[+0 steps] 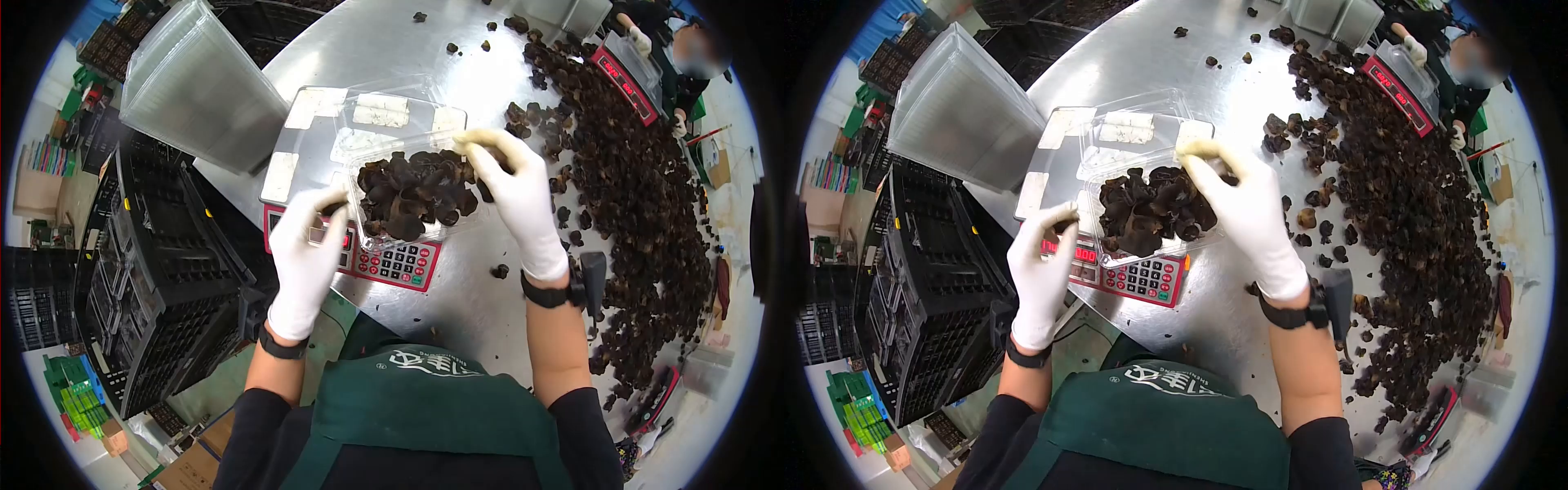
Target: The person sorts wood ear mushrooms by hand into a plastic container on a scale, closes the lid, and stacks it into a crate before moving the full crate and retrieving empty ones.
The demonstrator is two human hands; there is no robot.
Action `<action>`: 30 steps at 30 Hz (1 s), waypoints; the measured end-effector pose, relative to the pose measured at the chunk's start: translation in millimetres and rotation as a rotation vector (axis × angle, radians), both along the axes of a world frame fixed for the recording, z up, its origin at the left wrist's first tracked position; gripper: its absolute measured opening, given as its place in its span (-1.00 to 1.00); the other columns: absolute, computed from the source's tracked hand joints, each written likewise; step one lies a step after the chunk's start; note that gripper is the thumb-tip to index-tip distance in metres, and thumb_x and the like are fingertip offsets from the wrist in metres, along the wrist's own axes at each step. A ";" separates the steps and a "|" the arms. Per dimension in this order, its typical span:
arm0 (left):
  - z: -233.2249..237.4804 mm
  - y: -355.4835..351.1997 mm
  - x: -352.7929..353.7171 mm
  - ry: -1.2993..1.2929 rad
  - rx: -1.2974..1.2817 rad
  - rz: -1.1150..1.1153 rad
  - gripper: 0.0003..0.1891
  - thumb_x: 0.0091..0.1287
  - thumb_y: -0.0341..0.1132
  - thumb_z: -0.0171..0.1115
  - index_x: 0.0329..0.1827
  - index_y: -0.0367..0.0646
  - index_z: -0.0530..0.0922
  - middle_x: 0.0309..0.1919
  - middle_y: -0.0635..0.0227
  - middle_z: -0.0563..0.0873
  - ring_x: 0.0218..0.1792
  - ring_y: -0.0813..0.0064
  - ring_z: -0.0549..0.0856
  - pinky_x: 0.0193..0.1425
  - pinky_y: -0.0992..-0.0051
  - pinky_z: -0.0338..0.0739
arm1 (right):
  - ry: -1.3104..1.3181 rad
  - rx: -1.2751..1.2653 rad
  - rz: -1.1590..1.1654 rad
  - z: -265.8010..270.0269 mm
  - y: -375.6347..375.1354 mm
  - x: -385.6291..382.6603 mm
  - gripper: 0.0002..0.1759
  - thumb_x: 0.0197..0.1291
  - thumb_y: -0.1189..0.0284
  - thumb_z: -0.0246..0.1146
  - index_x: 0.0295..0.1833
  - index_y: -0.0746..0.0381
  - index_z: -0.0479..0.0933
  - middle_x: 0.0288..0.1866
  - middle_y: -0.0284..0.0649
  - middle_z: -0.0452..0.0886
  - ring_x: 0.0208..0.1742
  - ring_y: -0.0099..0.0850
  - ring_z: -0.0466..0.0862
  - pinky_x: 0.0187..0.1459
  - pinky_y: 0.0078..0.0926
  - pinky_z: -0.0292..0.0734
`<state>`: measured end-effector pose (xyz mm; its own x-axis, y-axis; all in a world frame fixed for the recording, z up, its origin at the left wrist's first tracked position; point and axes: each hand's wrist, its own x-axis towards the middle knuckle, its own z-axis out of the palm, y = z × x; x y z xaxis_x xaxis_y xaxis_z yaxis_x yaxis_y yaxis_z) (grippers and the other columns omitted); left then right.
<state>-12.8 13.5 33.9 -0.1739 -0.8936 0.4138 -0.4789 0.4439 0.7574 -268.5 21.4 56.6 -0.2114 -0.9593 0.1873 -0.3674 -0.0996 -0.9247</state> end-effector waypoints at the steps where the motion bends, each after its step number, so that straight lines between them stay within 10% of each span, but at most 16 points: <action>1: 9.1 9.6 -3.8 -0.005 -0.018 -0.020 -0.77 0.20 -0.59 0.36 -0.09 -0.20 0.71 -0.20 0.27 0.78 -0.23 0.44 0.77 -0.11 0.49 0.63 | -0.038 0.063 0.001 2.3 11.3 -2.9 -0.79 0.25 0.47 0.36 -0.02 0.24 0.72 -0.16 -0.31 0.76 -0.26 -0.63 0.59 -0.15 -0.65 0.49; 6: -7.0 59.4 -41.7 -0.042 0.010 -0.517 -0.65 0.11 -0.53 0.42 0.00 -0.13 0.67 -0.18 0.24 0.77 -0.16 0.19 0.76 -0.06 0.31 0.63 | -0.246 0.446 0.328 -5.3 93.1 6.1 -0.62 0.19 0.54 0.37 0.16 0.28 0.64 -0.18 -0.36 0.74 -0.26 -0.69 0.57 -0.15 -0.66 0.51; 14: -20.4 94.8 -88.6 -0.186 0.365 -1.105 -0.19 0.17 -0.56 0.30 0.53 -0.20 0.18 0.16 0.13 0.54 0.04 0.08 0.65 0.10 0.19 0.57 | -0.517 0.550 -0.158 -50.6 195.1 -16.0 -0.79 0.27 0.58 0.28 0.00 0.42 0.62 -0.25 -0.29 0.72 -0.27 -0.62 0.63 -0.20 -0.65 0.51; 23: -12.0 85.0 -93.8 -0.166 0.262 -1.043 -0.41 0.21 -0.50 0.29 0.37 -0.22 0.42 0.16 0.09 0.59 0.16 0.07 0.60 0.23 0.21 0.52 | -0.369 0.695 -0.527 -69.3 295.4 -62.8 -0.83 0.37 0.49 0.23 -0.09 0.33 0.68 -0.34 -0.32 0.70 -0.42 -0.67 0.53 -0.35 -0.70 0.39; 30: -77.1 99.4 -110.9 -0.548 0.236 -1.082 -0.54 0.28 -0.44 0.25 0.29 -0.15 0.52 0.14 0.13 0.62 0.07 0.10 0.65 0.15 0.21 0.56 | -1.355 0.351 -0.567 -124.5 313.0 -67.4 -0.64 0.46 0.35 0.11 0.22 0.31 0.56 0.09 -0.17 0.67 0.03 -0.45 0.62 -0.11 -0.52 0.54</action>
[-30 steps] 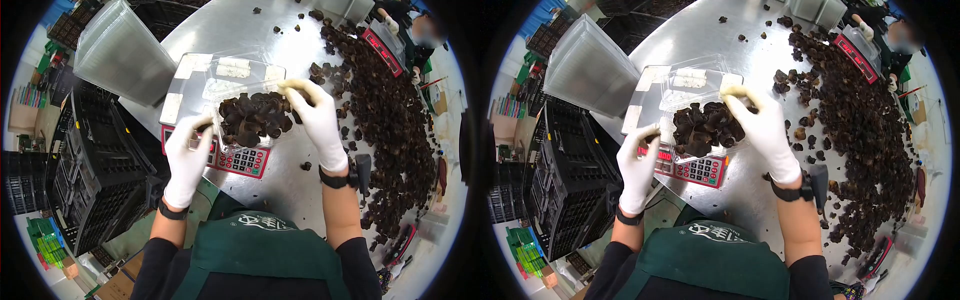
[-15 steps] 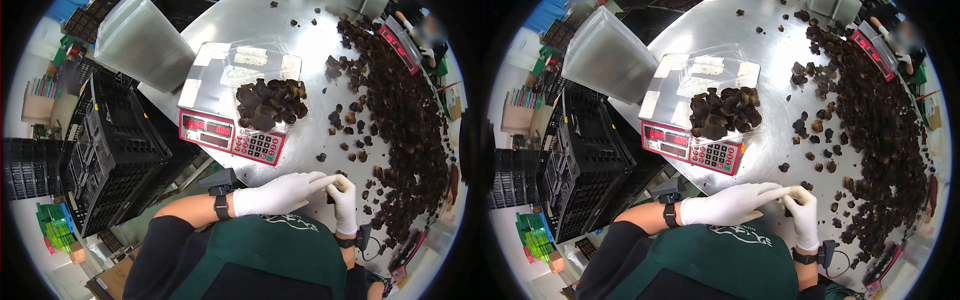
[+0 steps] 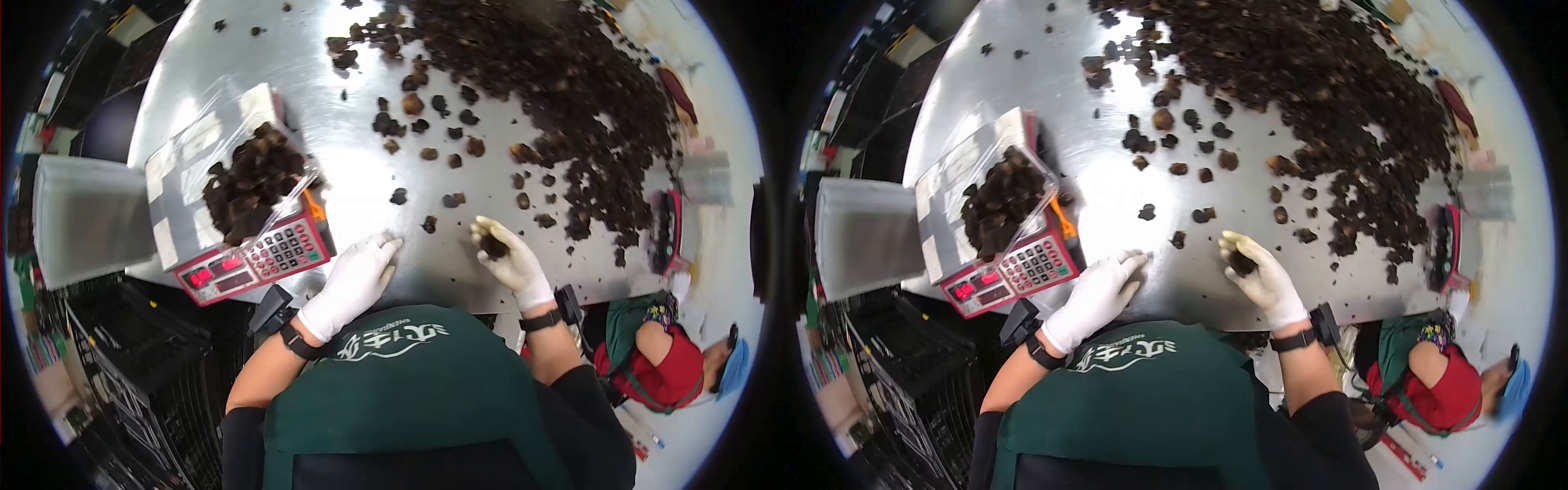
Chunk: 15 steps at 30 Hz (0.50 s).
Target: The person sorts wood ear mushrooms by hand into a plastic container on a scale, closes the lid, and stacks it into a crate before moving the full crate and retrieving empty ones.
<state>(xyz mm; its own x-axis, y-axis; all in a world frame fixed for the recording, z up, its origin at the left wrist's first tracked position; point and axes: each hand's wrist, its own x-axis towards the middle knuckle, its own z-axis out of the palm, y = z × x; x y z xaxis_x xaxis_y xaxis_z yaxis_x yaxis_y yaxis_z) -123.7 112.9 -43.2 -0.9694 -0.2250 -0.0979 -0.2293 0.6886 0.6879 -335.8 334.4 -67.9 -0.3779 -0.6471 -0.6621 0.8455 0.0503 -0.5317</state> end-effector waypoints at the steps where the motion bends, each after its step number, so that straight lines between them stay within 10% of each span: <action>1: -8.8 4.7 -9.0 0.029 -0.059 0.001 -0.55 0.29 -0.43 0.24 0.29 -0.16 0.52 0.13 0.13 0.63 0.05 0.10 0.65 0.13 0.21 0.56 | -0.106 -0.078 -0.055 -9.1 0.7 -4.3 -0.62 0.47 0.34 0.10 0.26 0.30 0.53 0.16 -0.15 0.66 0.11 -0.41 0.63 -0.06 -0.49 0.57; 8: -45.8 28.3 -125.2 0.307 -0.249 -0.136 -0.56 0.16 -0.48 0.21 0.16 -0.14 0.58 -0.08 0.12 0.63 -0.03 0.09 0.63 0.03 0.21 0.55 | -0.205 -0.299 -0.022 -11.2 -10.1 -5.6 -0.44 0.58 0.08 -0.08 0.30 0.33 0.50 0.23 -0.01 0.63 0.23 -0.19 0.65 0.07 -0.27 0.71; 15: -28.8 20.2 -81.3 0.290 -0.260 0.013 -0.89 0.21 -0.40 0.16 -0.21 -0.09 0.55 -0.33 0.24 0.56 -0.15 0.21 0.59 -0.05 0.22 0.46 | -0.054 -0.350 0.060 15.7 -26.1 0.7 -0.44 0.51 0.13 0.06 0.39 0.32 0.41 0.24 -0.08 0.60 0.18 -0.28 0.62 -0.04 -0.40 0.63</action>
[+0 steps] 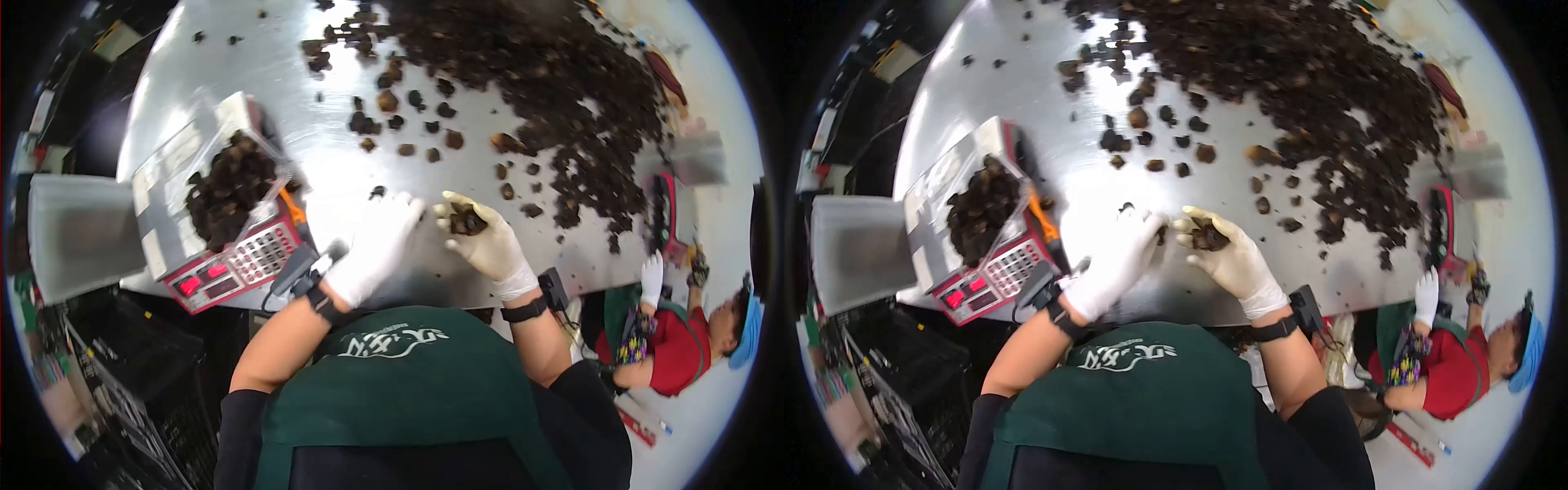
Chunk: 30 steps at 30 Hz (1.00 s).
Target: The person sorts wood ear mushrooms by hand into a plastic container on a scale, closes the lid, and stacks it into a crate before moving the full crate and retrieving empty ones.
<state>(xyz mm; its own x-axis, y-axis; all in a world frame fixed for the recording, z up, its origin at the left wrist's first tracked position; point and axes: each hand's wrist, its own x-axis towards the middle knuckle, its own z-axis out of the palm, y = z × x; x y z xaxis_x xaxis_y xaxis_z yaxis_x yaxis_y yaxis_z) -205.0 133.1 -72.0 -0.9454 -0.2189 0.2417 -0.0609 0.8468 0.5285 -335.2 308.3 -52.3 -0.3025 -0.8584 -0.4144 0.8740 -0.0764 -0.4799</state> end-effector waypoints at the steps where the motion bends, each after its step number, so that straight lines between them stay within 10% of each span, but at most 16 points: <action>1: 29.4 -2.4 18.1 0.071 -0.029 0.047 -0.80 0.16 -0.44 0.24 -0.14 -0.08 0.60 -0.34 0.26 0.57 -0.17 0.21 0.60 -0.04 0.23 0.48 | 0.126 0.020 0.048 2.2 -8.5 0.4 -0.45 0.47 0.19 0.11 0.41 0.30 0.39 0.22 -0.13 0.61 0.10 -0.40 0.59 -0.14 -0.50 0.53; 5: 93.6 -36.3 88.9 0.233 0.019 0.317 -0.61 0.01 -0.64 0.36 -0.07 -0.10 0.69 -0.30 0.29 0.73 -0.23 0.27 0.70 -0.12 0.36 0.55 | 0.461 0.074 0.244 43.7 -87.8 12.9 -0.63 0.51 0.23 0.12 0.19 0.28 0.55 -0.13 -0.24 0.65 -0.40 -0.65 0.48 -0.42 -0.78 0.29; 10: 112.0 -109.5 140.2 0.336 -0.120 0.691 -0.55 0.09 -0.63 0.34 0.09 -0.12 0.68 -0.13 0.24 0.72 -0.03 0.19 0.68 0.09 0.30 0.53 | 1.108 -0.123 0.281 90.5 -205.3 58.5 -0.72 0.48 0.43 0.11 0.18 0.31 0.54 -0.07 -0.29 0.63 -0.17 -0.58 0.59 -0.07 -0.64 0.52; 14: 103.3 -132.6 156.5 0.184 -0.081 0.633 -0.41 0.14 -0.57 0.32 0.32 -0.12 0.54 0.22 0.10 0.55 0.24 0.09 0.53 0.39 0.26 0.38 | 1.786 -0.288 0.209 82.8 -255.9 86.4 -0.58 0.40 0.52 0.08 0.34 0.28 0.43 0.35 -0.01 0.47 0.40 -0.15 0.45 0.44 -0.25 0.29; 23: 107.5 -162.7 177.8 0.281 -0.021 0.735 -0.45 0.19 -0.59 0.28 0.31 -0.14 0.55 0.21 0.18 0.60 0.24 0.19 0.55 0.39 0.31 0.36 | 1.584 -0.198 0.186 75.9 -270.5 90.1 -0.53 0.53 0.36 0.00 0.44 0.29 0.40 0.47 0.00 0.41 0.57 -0.18 0.29 0.55 -0.28 0.12; 26: 107.1 -173.2 178.4 0.302 -0.025 0.705 -0.48 0.22 -0.57 0.26 0.30 -0.16 0.55 0.20 0.18 0.61 0.23 0.22 0.55 0.38 0.32 0.36 | 1.322 -0.182 0.106 81.7 -265.4 83.8 -0.53 0.57 0.30 -0.03 0.43 0.32 0.41 0.39 -0.04 0.51 0.47 -0.28 0.42 0.50 -0.36 0.20; 30: 110.0 -178.0 184.2 0.319 0.071 0.757 -0.55 0.35 -0.53 0.20 0.33 -0.25 0.51 0.26 0.19 0.56 0.28 0.31 0.52 0.39 0.34 0.37 | 1.048 0.051 -0.110 90.8 -211.5 41.6 -0.65 0.54 0.42 -0.01 0.24 0.34 0.55 0.13 -0.22 0.69 -0.07 -0.61 0.60 -0.03 -0.66 0.49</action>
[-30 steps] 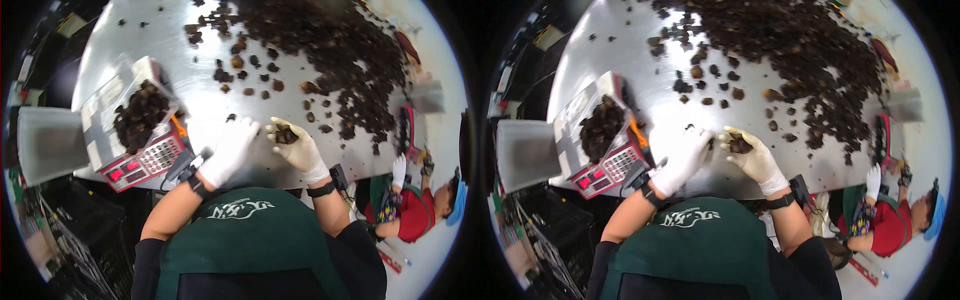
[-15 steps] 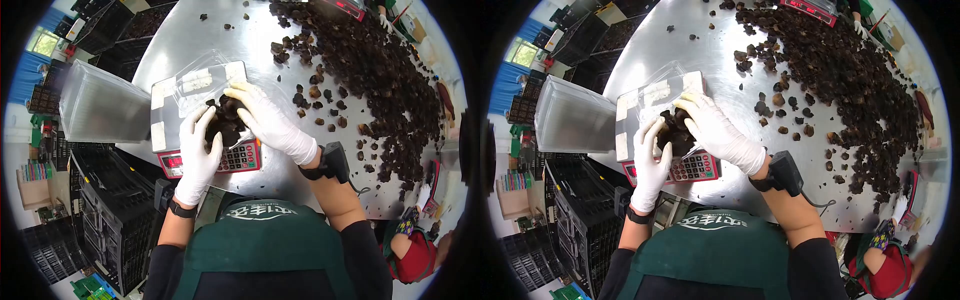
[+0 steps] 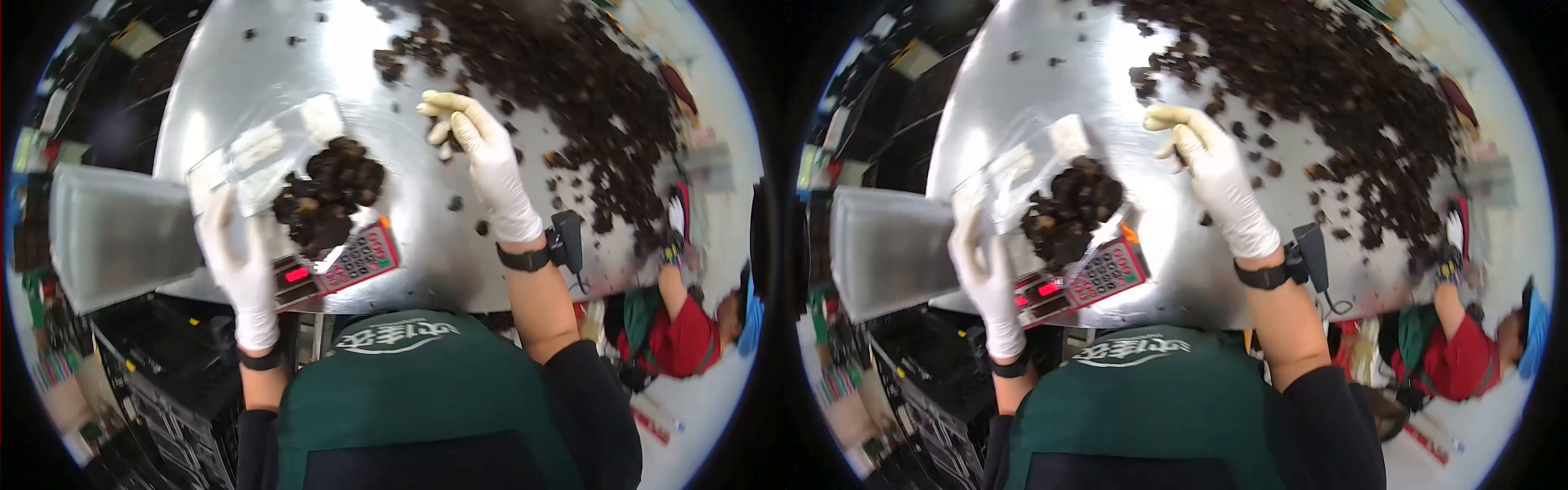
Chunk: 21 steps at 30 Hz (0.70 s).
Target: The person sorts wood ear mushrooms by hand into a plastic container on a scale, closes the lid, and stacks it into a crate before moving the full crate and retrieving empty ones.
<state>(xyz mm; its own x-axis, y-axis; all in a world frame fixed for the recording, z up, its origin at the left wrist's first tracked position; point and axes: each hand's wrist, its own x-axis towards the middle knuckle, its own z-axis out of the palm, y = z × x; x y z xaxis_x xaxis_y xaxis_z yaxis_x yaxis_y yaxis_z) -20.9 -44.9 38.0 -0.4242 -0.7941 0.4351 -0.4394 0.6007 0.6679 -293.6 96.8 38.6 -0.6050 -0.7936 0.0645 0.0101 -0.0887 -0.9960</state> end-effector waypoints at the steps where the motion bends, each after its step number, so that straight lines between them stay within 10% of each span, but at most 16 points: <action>1: -6.8 -3.6 6.1 0.037 0.021 0.007 -0.55 0.36 -0.53 0.20 0.33 -0.25 0.51 0.25 0.18 0.55 0.28 0.30 0.52 0.39 0.33 0.38 | 0.060 0.056 -0.077 -6.1 22.1 -14.6 -0.65 0.50 0.48 -0.01 0.25 0.31 0.56 0.04 -0.32 0.71 -0.24 -0.70 0.53 -0.22 -0.73 0.44; 7: -27.7 -31.0 34.1 0.116 0.067 0.060 -0.57 0.40 -0.52 0.17 0.34 -0.26 0.48 0.27 0.19 0.52 0.29 0.31 0.52 0.39 0.32 0.40 | 0.858 0.937 -0.031 -78.5 138.0 -7.5 -0.57 0.21 0.08 0.37 0.08 0.08 0.55 -0.30 -0.11 0.71 -0.28 -0.08 0.72 -0.25 -0.16 0.61; 15: -4.2 -59.3 44.1 0.113 -0.054 0.191 -0.63 0.36 -0.52 0.21 0.24 -0.19 0.59 0.12 0.24 0.64 0.14 0.38 0.64 0.21 0.41 0.53 | 0.690 0.931 -0.181 -112.0 244.1 18.8 -0.83 0.31 0.38 0.27 -0.04 0.17 0.53 -0.16 -0.05 0.73 -0.13 -0.02 0.73 -0.15 -0.19 0.61; 21: 1.6 -74.3 37.4 -0.107 0.336 0.234 -0.51 0.39 -0.33 0.27 0.38 -0.22 0.49 -0.16 0.22 0.77 -0.16 0.50 0.74 0.01 0.49 0.59 | 0.726 1.423 -0.245 -86.0 384.4 -0.9 -0.73 0.23 0.32 0.39 -0.03 0.18 0.57 -0.39 -0.12 0.66 -0.36 -0.18 0.68 -0.25 -0.25 0.56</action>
<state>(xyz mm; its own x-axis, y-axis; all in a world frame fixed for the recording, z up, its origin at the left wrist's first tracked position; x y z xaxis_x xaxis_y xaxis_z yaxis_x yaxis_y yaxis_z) 16.5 -119.2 39.6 -0.2448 -0.9646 0.0983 -0.6157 0.2330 0.7528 -294.5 481.2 -47.4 -0.8911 -0.3512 -0.2875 -0.3503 0.9349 -0.0562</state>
